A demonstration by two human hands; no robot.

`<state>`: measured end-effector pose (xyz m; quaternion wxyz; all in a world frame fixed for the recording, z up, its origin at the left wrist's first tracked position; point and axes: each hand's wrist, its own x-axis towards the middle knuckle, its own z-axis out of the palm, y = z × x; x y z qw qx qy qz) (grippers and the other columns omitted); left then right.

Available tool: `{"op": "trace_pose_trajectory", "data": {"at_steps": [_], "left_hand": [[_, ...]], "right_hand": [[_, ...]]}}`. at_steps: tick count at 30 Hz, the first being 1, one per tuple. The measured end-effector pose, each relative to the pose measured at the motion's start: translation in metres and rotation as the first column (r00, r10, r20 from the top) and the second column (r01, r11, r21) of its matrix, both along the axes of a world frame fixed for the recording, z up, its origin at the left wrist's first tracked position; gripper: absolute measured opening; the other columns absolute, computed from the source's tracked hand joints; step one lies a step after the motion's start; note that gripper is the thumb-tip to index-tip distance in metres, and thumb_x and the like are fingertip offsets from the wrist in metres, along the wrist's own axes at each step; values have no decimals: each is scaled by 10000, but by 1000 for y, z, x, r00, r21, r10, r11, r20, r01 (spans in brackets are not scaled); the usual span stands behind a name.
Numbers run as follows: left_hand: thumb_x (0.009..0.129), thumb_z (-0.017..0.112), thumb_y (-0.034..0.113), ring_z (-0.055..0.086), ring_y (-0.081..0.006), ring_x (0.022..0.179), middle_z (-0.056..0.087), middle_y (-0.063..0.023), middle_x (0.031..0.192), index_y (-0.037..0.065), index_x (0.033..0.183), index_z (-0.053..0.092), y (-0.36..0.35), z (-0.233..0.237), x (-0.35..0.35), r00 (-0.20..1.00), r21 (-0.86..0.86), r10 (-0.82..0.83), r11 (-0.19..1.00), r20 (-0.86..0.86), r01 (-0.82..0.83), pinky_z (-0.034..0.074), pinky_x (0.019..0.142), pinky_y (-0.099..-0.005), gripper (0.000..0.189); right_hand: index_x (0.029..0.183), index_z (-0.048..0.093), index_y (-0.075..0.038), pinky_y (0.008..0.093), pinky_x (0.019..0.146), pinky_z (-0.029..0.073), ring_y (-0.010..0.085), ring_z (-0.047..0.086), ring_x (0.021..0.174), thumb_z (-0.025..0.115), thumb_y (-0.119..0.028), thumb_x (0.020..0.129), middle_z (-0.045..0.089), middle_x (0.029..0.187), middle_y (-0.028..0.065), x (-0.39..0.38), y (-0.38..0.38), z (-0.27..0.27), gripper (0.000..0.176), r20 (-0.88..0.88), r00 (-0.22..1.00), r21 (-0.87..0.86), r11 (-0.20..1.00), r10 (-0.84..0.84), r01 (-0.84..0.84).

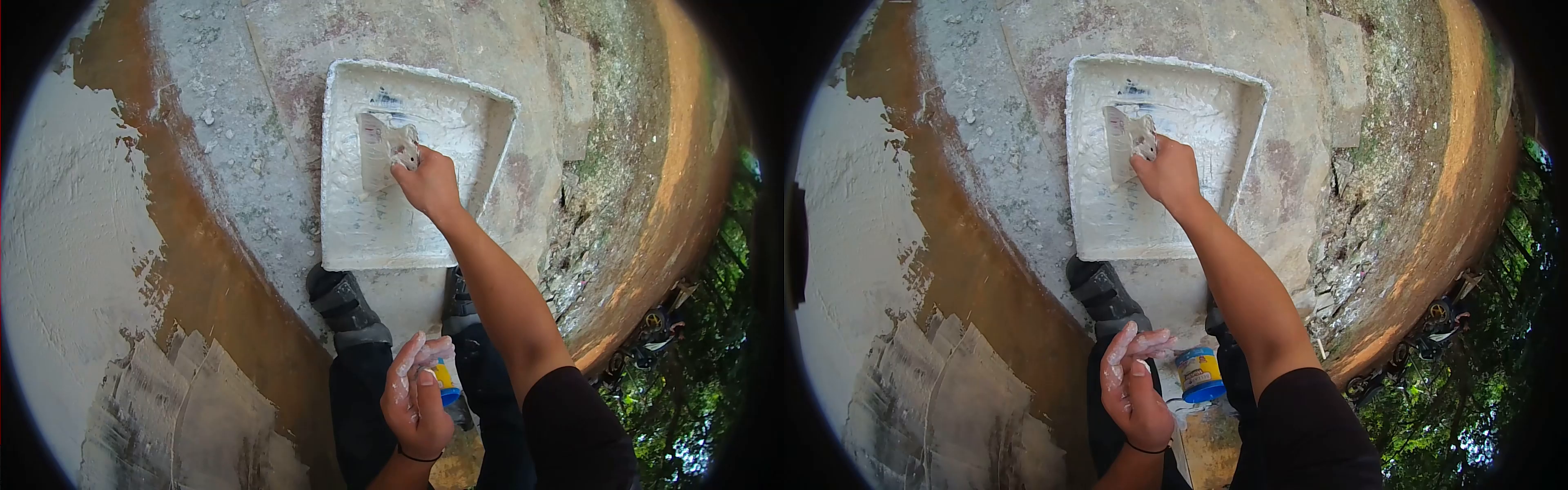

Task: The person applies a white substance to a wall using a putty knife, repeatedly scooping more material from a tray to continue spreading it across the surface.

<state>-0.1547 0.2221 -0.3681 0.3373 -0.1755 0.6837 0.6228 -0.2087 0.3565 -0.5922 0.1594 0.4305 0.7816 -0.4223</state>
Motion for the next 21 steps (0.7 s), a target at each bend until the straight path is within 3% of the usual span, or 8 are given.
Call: {"op": "trace_pose_trajectory", "data": {"at_steps": [6,8,12,15,18,19,21], "left_hand": [[851,376,83,595,-250,855,582,-214,981,-70,1200,392,0,-2,-4,998,-11,58,998,-16,-58,447,747,-313,381],[856,403,123,578,-277,924,547,-232,1060,-57,1236,361,-3,-5,-7,998,24,37,999,-60,-36,459,747,-335,423],[863,418,165,499,-320,1076,449,-241,1211,-24,1290,301,-10,-11,-15,993,121,6,993,-121,9,466,795,-386,481],[869,423,183,484,-334,1094,431,-245,1231,-14,1301,285,-10,-13,-18,989,123,4,992,-151,15,465,813,-389,494],[877,418,196,465,-339,1116,406,-255,1253,-6,1311,272,-5,-14,-19,989,129,4,992,-149,15,463,826,-391,500],[877,418,196,465,-339,1116,406,-255,1253,-6,1311,272,-3,-15,-19,990,128,1,992,-140,18,463,826,-391,500],[882,411,201,459,-336,1122,397,-265,1258,-13,1313,266,1,-16,-18,987,103,-20,994,-162,37,462,824,-388,502]], "right_hand": [[865,603,47,386,688,484,366,606,722,594,-216,695,616,762,235,0,3,-11,314,-25,993,-6,994,-111,111],[866,600,53,387,691,478,378,601,731,577,-190,709,615,779,243,4,7,-17,290,-36,971,-116,966,-236,231],[881,601,54,377,674,471,360,607,719,574,-173,711,619,769,232,33,22,-24,285,-12,973,-55,971,-232,231],[888,601,52,362,655,464,331,611,697,575,-173,722,624,763,218,45,30,-19,281,5,932,-96,928,-361,360],[850,606,42,342,629,459,302,612,668,583,-185,746,622,724,211,35,20,-12,251,-182,791,-398,779,-584,485],[850,606,42,342,629,459,302,612,668,583,-185,746,622,724,211,25,11,-9,251,-174,790,-394,777,-588,491],[835,608,37,345,611,459,309,603,643,589,-183,734,604,682,221,5,-3,-4,243,-166,925,-233,925,-340,299]]}}
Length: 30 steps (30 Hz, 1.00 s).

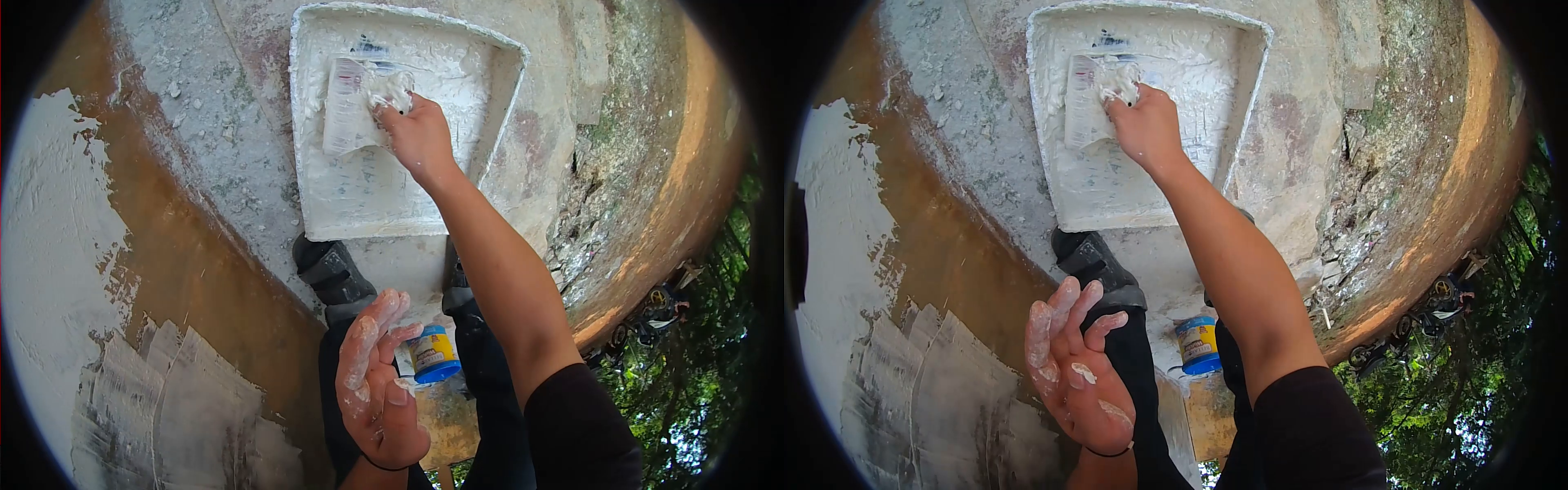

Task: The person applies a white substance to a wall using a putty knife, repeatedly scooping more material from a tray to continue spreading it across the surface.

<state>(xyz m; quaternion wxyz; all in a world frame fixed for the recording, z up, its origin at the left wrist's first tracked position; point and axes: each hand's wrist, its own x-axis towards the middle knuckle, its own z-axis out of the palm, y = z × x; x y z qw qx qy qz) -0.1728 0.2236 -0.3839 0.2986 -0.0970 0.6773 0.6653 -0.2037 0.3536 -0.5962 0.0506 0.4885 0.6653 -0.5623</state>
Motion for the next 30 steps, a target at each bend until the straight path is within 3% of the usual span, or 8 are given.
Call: {"op": "trace_pose_trajectory", "data": {"at_steps": [3,6,10,12,21,25,28,30], "left_hand": [[881,398,186,465,-333,1116,399,-271,1254,-23,1311,266,5,-1,2,1000,-12,-17,1000,12,18,462,818,-382,496],[879,389,175,472,-329,1109,410,-270,1243,-33,1301,280,8,0,1,999,-49,-17,999,33,18,461,816,-376,483],[878,386,169,479,-324,1098,425,-266,1227,-47,1290,292,8,-1,3,999,-67,13,998,43,-10,459,818,-372,475],[876,387,167,482,-320,1093,433,-265,1217,-62,1280,297,10,-1,3,997,-90,64,994,52,-59,459,817,-368,473],[874,383,166,496,-319,1074,449,-262,1200,-64,1273,304,24,-1,12,997,-68,63,996,52,-59,462,810,-366,466],[875,379,163,504,-315,1065,457,-258,1193,-60,1271,312,24,-2,13,995,-74,66,995,74,-61,461,807,-367,459],[878,377,163,509,-311,1060,463,-254,1188,-57,1269,318,25,-1,11,994,-86,69,994,90,-61,461,803,-366,453],[881,375,163,514,-309,1053,472,-250,1180,-55,1267,321,29,1,10,993,-79,62,995,97,-54,460,806,-367,446]], "right_hand": [[827,607,38,357,576,457,328,586,590,588,-181,722,580,634,223,-1,-15,-20,244,59,987,176,972,149,-157],[816,603,46,370,546,453,334,569,537,587,-176,712,559,581,211,26,4,-22,245,96,991,227,967,92,-112],[816,604,43,366,533,452,326,566,521,585,-173,714,555,565,205,50,27,-11,240,159,986,246,966,44,-83],[811,600,53,362,533,453,318,569,523,587,-172,714,557,562,200,43,22,-3,245,17,998,89,994,-60,58],[818,612,42,405,639,480,374,591,653,582,-167,700,593,658,225,17,-3,-23,242,197,973,245,955,120,-168],[817,609,55,396,659,483,368,602,675,567,-191,708,597,679,245,44,55,5,273,275,960,137,990,-54,16],[807,615,53,390,664,486,362,612,691,569,-212,711,604,696,243,50,80,21,286,268,960,296,955,-83,-1],[828,636,25,382,677,494,344,625,732,548,-181,730,623,753,226,41,93,32,245,523,851,507,792,30,-340]]}}
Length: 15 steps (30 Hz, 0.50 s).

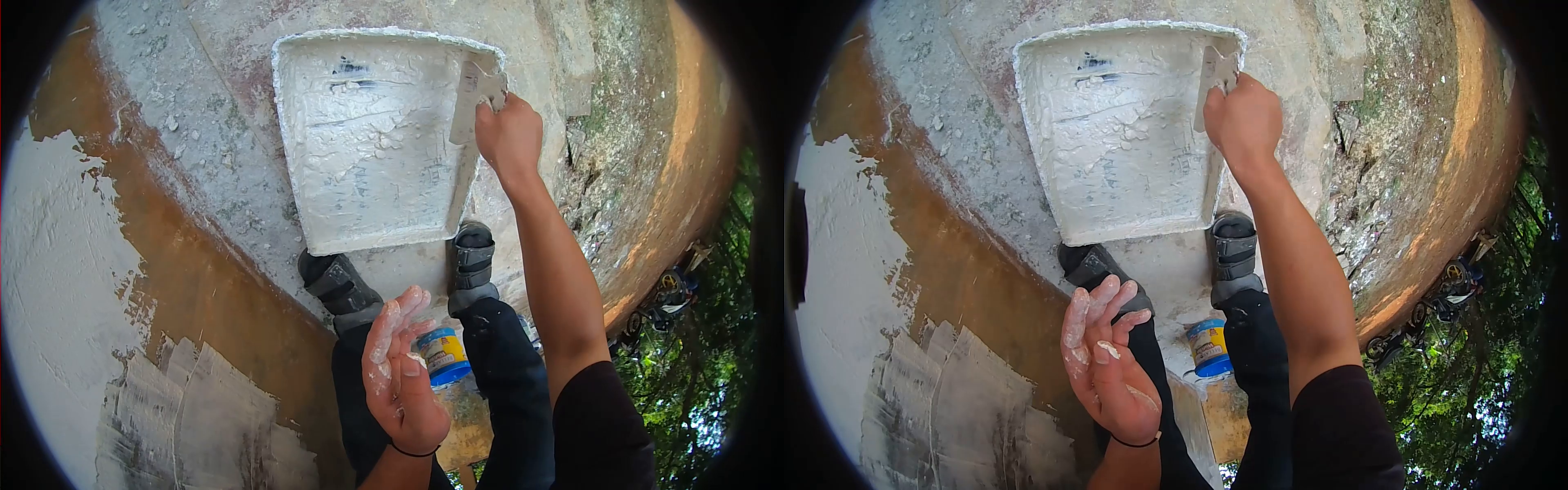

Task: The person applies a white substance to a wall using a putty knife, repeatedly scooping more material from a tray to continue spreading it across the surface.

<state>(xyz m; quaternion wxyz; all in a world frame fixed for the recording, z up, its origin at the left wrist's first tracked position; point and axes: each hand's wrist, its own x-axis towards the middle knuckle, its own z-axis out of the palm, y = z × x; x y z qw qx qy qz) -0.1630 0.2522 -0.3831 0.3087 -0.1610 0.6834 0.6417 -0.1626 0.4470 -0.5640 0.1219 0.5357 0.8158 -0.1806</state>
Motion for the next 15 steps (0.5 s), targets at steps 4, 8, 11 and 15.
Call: {"op": "trace_pose_trajectory", "data": {"at_steps": [4,8,11,15], "left_hand": [[884,374,163,517,-309,1050,478,-250,1171,-57,1266,320,0,-1,-2,1000,8,-24,1000,12,24,459,808,-366,444],[882,375,163,521,-309,1041,482,-250,1164,-60,1266,315,-4,0,-2,999,-9,16,1000,29,-15,460,805,-364,448],[878,379,166,526,-308,1031,486,-248,1157,-59,1267,310,-4,0,-4,999,-7,34,999,34,-33,462,802,-362,455],[872,383,168,529,-305,1021,489,-245,1151,-54,1271,303,-9,-2,-7,998,-11,51,999,32,-51,462,803,-358,463]], "right_hand": [[868,641,-10,391,714,488,339,615,821,501,-114,743,637,859,180,-49,4,7,215,254,960,-8,993,117,-119],[882,655,-42,394,730,492,317,616,856,491,-84,740,633,929,158,-66,-6,-15,221,277,908,-202,943,313,-264],[875,663,-50,381,719,503,305,622,848,507,-89,735,634,932,150,-66,-16,-24,213,207,905,-250,914,372,-319],[869,663,-57,387,721,498,314,617,824,503,-88,720,634,892,158,-66,-19,-23,221,110,925,-285,903,364,-321]]}}
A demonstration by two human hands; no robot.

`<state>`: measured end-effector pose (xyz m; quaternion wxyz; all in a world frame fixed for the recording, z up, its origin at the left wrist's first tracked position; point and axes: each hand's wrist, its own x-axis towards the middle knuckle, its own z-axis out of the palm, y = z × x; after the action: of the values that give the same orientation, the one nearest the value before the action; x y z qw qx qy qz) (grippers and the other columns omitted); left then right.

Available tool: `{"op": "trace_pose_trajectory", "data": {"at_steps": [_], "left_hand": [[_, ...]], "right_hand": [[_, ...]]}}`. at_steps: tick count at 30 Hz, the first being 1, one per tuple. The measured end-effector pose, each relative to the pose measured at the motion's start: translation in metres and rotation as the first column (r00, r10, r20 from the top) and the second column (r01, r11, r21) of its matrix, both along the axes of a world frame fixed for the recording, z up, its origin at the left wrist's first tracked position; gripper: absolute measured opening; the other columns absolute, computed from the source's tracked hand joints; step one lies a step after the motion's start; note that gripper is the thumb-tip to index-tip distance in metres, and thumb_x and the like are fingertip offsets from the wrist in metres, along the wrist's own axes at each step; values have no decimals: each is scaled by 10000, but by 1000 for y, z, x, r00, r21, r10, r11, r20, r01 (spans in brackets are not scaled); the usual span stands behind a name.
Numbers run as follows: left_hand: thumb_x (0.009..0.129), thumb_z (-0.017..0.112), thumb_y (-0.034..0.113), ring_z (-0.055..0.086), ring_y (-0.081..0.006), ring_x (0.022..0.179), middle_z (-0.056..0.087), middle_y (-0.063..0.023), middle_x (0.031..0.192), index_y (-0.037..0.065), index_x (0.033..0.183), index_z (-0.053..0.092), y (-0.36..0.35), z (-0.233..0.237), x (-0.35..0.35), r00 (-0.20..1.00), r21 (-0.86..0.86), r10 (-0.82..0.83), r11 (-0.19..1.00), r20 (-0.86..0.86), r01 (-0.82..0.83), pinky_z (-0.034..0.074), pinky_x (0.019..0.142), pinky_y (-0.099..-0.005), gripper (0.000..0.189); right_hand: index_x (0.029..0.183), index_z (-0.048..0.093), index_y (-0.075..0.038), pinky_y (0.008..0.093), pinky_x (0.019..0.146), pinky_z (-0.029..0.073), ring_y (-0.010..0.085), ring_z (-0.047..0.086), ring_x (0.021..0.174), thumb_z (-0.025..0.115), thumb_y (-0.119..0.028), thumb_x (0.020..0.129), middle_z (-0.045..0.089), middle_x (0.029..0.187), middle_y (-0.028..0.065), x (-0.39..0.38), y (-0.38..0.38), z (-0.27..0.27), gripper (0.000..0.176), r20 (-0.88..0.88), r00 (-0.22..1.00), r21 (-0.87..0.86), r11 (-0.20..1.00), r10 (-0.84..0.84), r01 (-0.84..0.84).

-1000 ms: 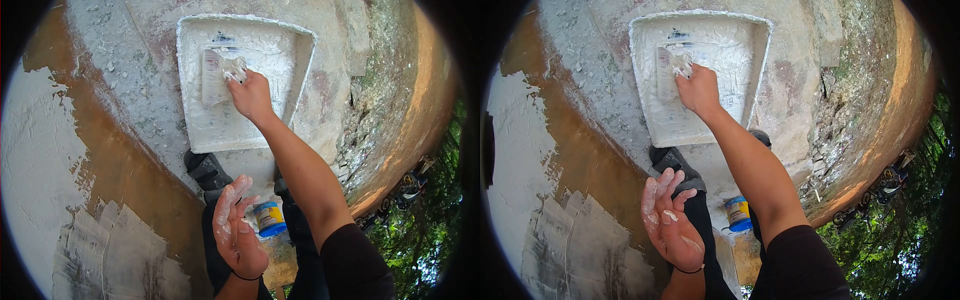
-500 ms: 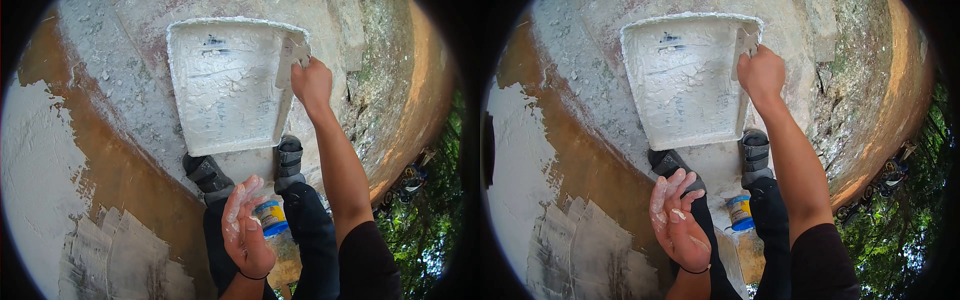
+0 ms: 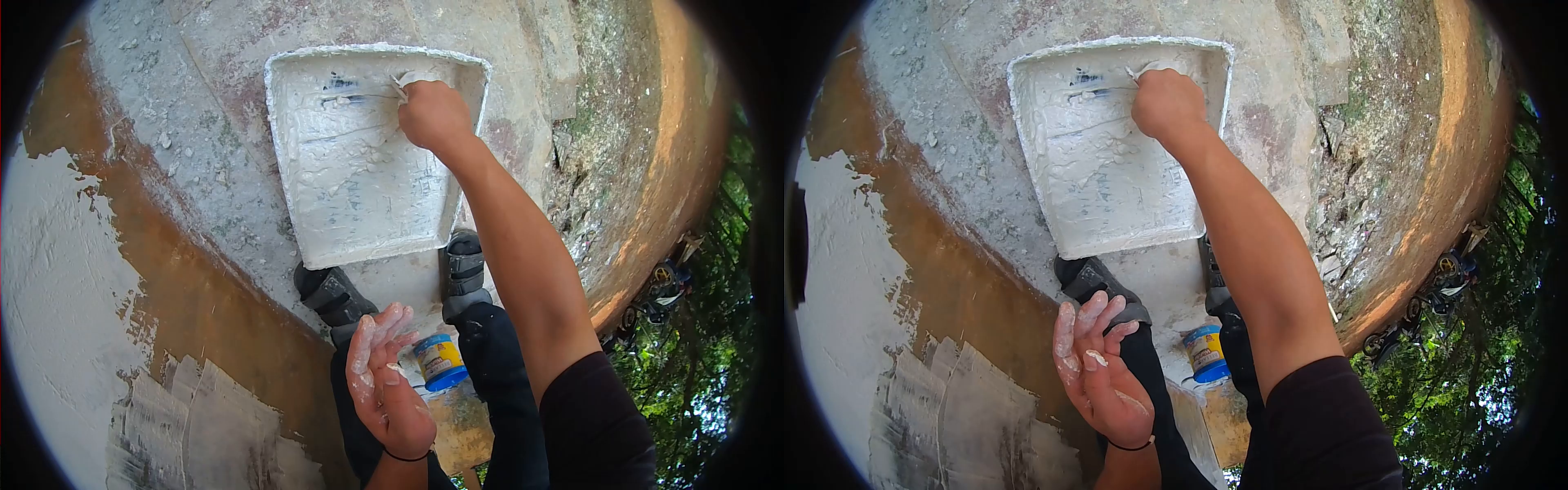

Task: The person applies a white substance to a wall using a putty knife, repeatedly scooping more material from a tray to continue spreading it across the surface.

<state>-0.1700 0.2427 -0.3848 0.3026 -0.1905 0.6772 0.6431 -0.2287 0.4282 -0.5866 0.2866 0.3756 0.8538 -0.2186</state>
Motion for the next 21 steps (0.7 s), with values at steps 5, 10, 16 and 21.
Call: {"op": "trace_pose_trajectory", "data": {"at_steps": [5,10,16,21], "left_hand": [[873,380,168,530,-298,1021,487,-238,1159,-49,1277,296,6,4,2,1000,19,-25,1000,4,25,457,806,-352,466],[876,374,162,528,-289,1023,490,-229,1162,-48,1278,300,12,7,2,998,31,-53,998,15,52,446,807,-345,459],[877,355,143,520,-284,1033,488,-225,1168,-41,1279,313,5,7,-2,997,33,-52,998,53,51,437,810,-347,443],[879,346,136,525,-285,1024,489,-224,1164,-38,1282,309,4,8,-2,998,40,-49,998,47,47,436,811,-347,441]], "right_hand": [[851,662,-57,399,697,495,322,617,784,497,-85,702,634,830,167,-23,-21,7,224,-130,991,-88,996,-14,2],[832,655,-64,417,686,490,333,615,759,500,-100,709,630,808,178,-17,-33,22,202,-155,987,-151,986,46,-69],[852,653,-71,427,680,483,337,611,758,499,-149,731,633,803,168,21,21,28,211,-59,998,91,996,9,-3],[840,656,-57,413,708,487,339,613,784,487,-128,731,632,837,182,12,-7,2,214,-84,991,40,994,-101,105]]}}
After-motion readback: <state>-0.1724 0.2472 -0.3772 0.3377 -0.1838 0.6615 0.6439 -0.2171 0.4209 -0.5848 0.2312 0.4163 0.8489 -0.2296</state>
